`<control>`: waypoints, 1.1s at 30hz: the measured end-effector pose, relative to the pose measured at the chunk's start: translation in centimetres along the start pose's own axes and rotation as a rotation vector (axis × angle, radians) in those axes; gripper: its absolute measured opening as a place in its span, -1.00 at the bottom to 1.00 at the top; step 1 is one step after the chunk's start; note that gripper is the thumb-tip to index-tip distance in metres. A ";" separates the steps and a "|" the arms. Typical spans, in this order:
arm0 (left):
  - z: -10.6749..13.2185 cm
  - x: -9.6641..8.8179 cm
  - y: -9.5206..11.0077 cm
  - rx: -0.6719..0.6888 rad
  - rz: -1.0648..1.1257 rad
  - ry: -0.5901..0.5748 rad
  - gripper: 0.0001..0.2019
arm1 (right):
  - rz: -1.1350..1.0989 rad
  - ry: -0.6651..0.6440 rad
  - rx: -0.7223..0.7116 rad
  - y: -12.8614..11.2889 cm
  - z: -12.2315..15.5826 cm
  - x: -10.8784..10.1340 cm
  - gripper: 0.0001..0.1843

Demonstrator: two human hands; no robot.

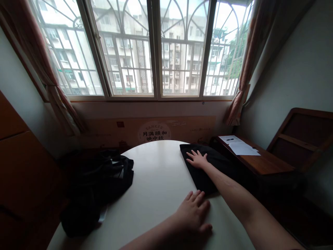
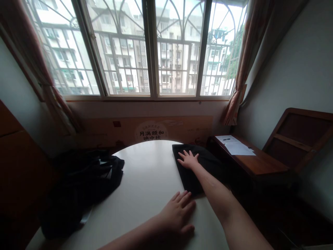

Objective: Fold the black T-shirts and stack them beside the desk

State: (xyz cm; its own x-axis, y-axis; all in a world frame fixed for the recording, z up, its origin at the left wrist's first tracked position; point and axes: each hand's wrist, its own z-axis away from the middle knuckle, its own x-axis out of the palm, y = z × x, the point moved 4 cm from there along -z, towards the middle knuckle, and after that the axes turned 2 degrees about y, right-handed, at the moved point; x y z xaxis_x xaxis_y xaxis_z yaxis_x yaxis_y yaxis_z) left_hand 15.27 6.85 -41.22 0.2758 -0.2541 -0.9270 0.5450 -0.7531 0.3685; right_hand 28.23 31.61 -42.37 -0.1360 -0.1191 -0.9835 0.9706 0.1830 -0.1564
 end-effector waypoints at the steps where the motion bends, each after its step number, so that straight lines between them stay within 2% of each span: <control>1: 0.0 0.1 0.0 0.002 -0.005 0.011 -0.19 | -0.004 -0.002 0.025 -0.2 -0.4 0.0 -0.26; 7: -0.5 1.0 -1.4 0.053 -0.068 0.075 -0.22 | -0.016 0.112 0.071 -0.7 -1.3 0.9 -0.24; 10: -1.3 1.1 -2.0 0.075 -0.135 0.117 -0.52 | -0.028 0.244 0.083 -0.7 -0.8 0.9 -0.29; 12: -1.8 0.8 -2.4 0.018 -0.193 0.117 -0.73 | -0.031 0.355 0.093 -0.8 0.0 0.5 -0.37; 16: -1.1 -0.8 -3.0 -0.137 -0.305 0.097 -0.81 | -0.060 0.461 -0.033 -1.9 2.4 0.0 -0.35; 21: 3.1 -5.0 -5.7 -0.397 -0.311 0.185 -0.80 | -0.327 0.451 -0.185 -3.8 6.6 1.7 -0.45; 25: 7.4 -8.0 -8.5 -0.543 -0.314 0.289 -0.72 | -0.658 0.418 -0.266 -7.0 10.1 3.4 -0.50; 29: 10.6 -8.4 -9.8 -0.645 -0.285 0.326 -0.74 | -1.057 0.297 -0.344 -11.7 12.7 4.7 -0.50; 31: 11.7 -7.7 -9.8 -0.668 -0.262 0.337 -0.77 | -1.198 0.250 -0.313 -13.5 13.2 5.2 -0.51; 33: 12.4 -7.1 -9.7 -0.665 -0.241 0.348 -0.79 | -1.255 0.274 -0.264 -14.6 13.5 5.7 -0.54</control>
State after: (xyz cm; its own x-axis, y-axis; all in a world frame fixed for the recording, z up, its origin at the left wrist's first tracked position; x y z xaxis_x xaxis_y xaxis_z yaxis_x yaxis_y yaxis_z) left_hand -1.78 8.39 -39.10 0.2617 0.1579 -0.9521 0.9505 -0.2137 0.2258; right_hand 15.98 15.08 -44.45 -0.9787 -0.1518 -0.1381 0.0912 0.2814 -0.9553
